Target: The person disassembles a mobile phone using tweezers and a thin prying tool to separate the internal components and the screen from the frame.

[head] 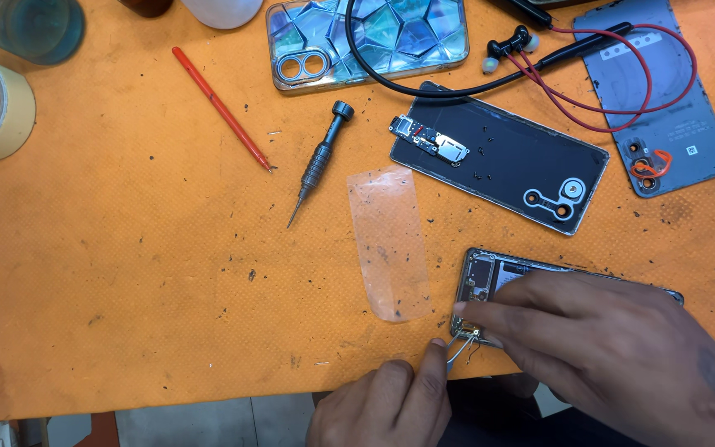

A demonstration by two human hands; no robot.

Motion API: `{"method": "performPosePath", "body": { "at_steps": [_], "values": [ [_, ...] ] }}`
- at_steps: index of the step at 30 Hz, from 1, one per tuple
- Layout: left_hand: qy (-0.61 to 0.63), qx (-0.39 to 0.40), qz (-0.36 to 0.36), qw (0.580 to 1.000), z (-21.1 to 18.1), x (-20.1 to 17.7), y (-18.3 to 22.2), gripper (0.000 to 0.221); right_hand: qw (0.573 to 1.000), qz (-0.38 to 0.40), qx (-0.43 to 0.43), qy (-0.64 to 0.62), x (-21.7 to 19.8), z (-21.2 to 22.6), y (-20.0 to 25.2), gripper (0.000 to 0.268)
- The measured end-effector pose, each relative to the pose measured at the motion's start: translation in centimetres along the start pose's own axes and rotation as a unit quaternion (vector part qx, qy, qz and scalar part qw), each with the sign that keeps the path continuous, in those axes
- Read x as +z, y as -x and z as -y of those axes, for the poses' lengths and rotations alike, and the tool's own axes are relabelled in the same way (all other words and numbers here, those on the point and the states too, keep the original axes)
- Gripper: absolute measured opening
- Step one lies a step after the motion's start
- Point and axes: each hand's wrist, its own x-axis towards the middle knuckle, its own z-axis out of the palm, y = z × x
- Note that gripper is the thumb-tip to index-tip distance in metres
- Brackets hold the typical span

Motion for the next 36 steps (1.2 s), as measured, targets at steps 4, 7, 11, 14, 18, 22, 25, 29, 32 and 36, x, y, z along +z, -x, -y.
{"method": "performPosePath", "body": {
  "at_steps": [4,7,11,14,18,22,25,29,32,36],
  "values": [
    [-0.016,0.017,0.027,0.999,0.0,-0.2,0.5,0.032,0.994,0.109,-0.002,-0.001,-0.8,-0.8,-1.7,0.034],
    [-0.027,0.008,0.055,0.998,-0.1,-0.6,0.7,0.029,0.992,0.127,-0.004,-0.021,-1.0,-0.9,-2.5,0.028],
    [0.0,-0.002,0.039,0.999,0.1,-0.4,0.5,0.029,0.99,0.136,0.002,-0.039,-1.3,-1.1,-2.9,0.026],
    [0.033,-0.009,0.02,0.999,0.5,-0.5,0.5,0.03,0.992,0.109,-0.028,-0.06,-1.4,-1.4,-2.8,0.024],
    [0.061,-0.027,0.013,0.998,1.5,-1.1,0.6,0.032,0.989,0.136,0.038,-0.037,-1.0,-1.7,-2.3,0.023],
    [0.08,-0.049,-0.006,0.996,2.0,-1.9,0.3,0.035,0.988,0.138,0.05,-0.052,-0.6,-2.4,-1.5,0.023],
    [0.064,-0.056,-0.008,0.996,2.3,-2.6,-0.3,0.036,0.989,0.13,0.048,-0.054,-0.7,-2.7,-0.6,0.028],
    [0.01,-0.012,0.009,1.0,3.7,-4.4,-1.4,0.039,0.998,0.035,-0.052,-0.017,-0.9,-2.4,0.4,0.04],
    [-0.043,0.013,-0.016,0.999,4.6,-5.5,-2.5,0.037,0.995,0.005,-0.093,0.02,-1.1,-1.7,0.8,0.049],
    [-0.078,0.023,-0.014,0.997,6.4,-5.8,-4.2,0.039,0.991,-0.002,-0.127,0.031,-1.4,-0.9,0.9,0.055]
  ]
}}
